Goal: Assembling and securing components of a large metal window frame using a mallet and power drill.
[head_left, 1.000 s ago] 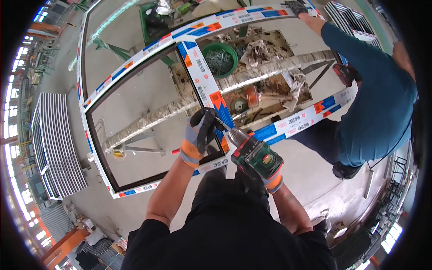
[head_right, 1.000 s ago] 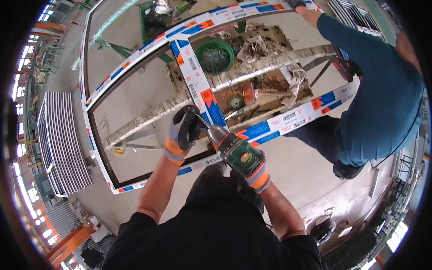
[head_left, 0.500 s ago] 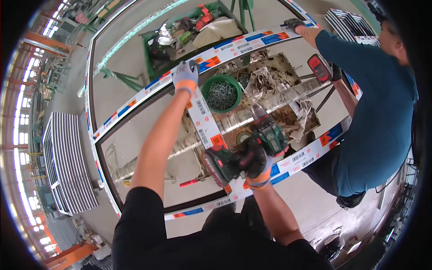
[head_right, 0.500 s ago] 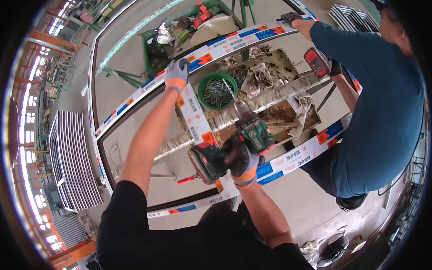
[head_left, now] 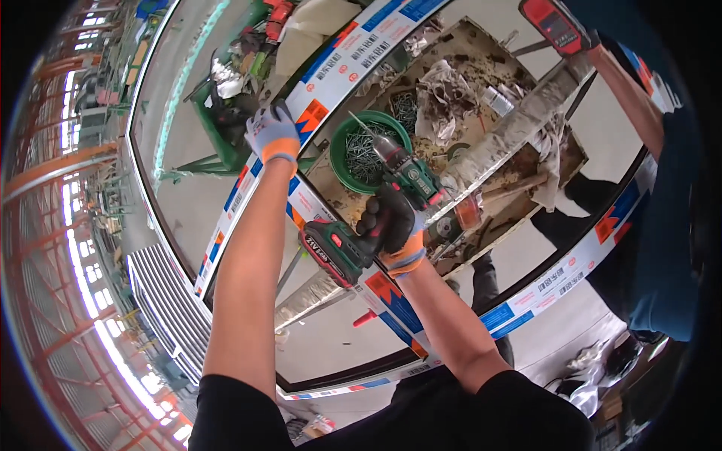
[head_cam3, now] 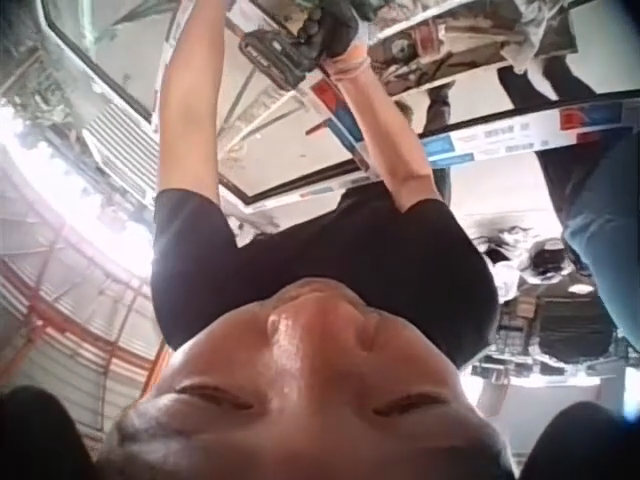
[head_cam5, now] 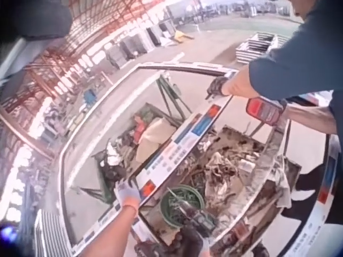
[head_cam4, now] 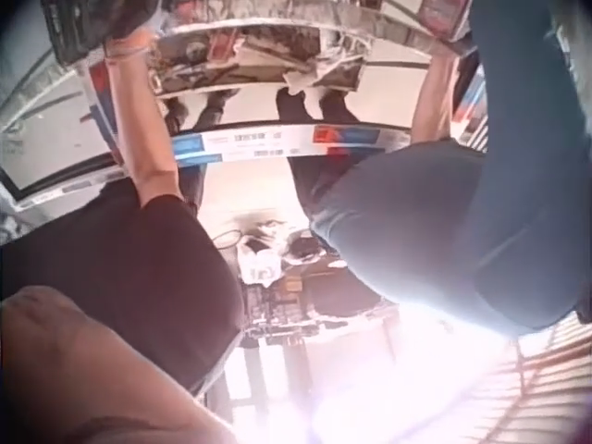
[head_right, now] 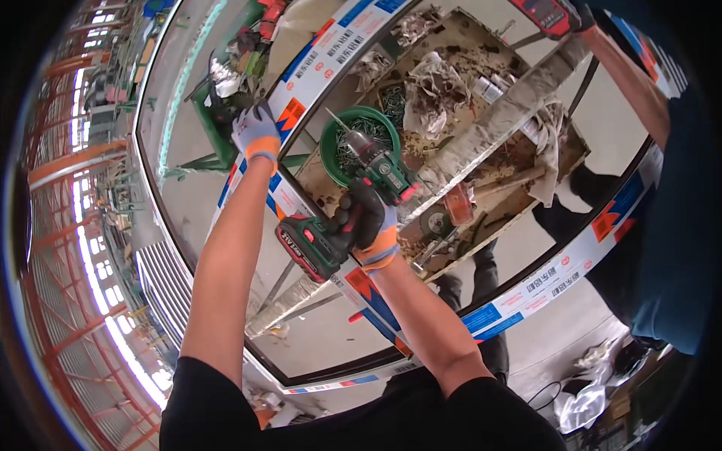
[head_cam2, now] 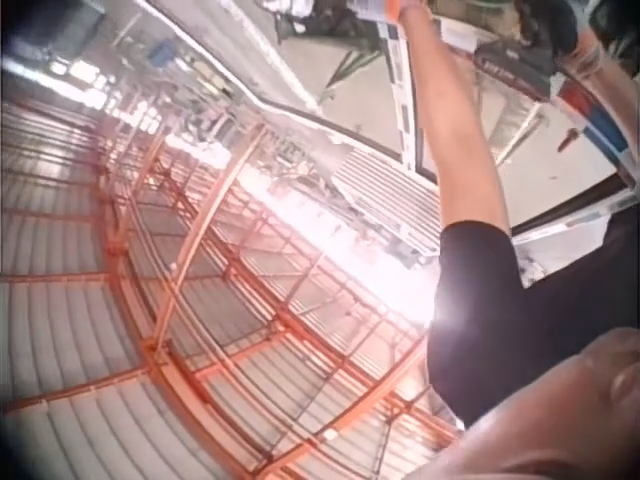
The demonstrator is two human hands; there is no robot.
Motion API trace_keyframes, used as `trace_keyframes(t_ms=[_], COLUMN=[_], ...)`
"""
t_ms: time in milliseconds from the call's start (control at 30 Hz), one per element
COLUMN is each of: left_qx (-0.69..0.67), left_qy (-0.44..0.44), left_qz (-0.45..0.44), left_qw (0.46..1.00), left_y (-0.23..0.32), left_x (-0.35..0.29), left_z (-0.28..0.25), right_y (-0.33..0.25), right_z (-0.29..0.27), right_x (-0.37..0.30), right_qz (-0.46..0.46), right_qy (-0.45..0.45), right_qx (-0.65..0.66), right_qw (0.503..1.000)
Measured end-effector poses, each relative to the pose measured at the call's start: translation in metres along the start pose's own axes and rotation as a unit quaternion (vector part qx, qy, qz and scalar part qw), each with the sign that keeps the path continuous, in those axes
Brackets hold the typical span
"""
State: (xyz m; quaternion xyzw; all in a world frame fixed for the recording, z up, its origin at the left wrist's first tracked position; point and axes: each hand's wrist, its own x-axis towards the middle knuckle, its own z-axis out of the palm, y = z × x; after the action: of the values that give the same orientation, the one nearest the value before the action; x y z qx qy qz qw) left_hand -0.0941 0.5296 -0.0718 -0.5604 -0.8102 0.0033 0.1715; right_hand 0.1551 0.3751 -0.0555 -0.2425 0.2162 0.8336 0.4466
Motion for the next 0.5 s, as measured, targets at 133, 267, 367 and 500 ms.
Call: trace_keyframes(t_ms=[133,267,367,500], left_qx=[0.064,0.094,0.067,0.101], left_qy=[-0.056,-0.077,-0.079,-0.1], left_qz=[0.026,0.031,0.004,0.035], left_qw=[0.996,0.992,0.995,0.989], left_y=[-0.004,-0.017,-0.011,-0.006], left_x=[-0.001,0.0,-0.001,-0.003], left_z=[0.008,0.014,0.013,0.005], right_y=[0.005,0.016,0.015,0.012], right_z=[0.006,0.005,0.001,0.003], right_x=[0.018,0.026,0.033,0.037], right_qz=[0.015,0.024,0.008,0.004], right_qy=[-0.006,0.001,-0.012,-0.018], right_qx=[0.042,0.048,0.038,0.021], right_qw=[0.999,0.999,0.999,1.0])
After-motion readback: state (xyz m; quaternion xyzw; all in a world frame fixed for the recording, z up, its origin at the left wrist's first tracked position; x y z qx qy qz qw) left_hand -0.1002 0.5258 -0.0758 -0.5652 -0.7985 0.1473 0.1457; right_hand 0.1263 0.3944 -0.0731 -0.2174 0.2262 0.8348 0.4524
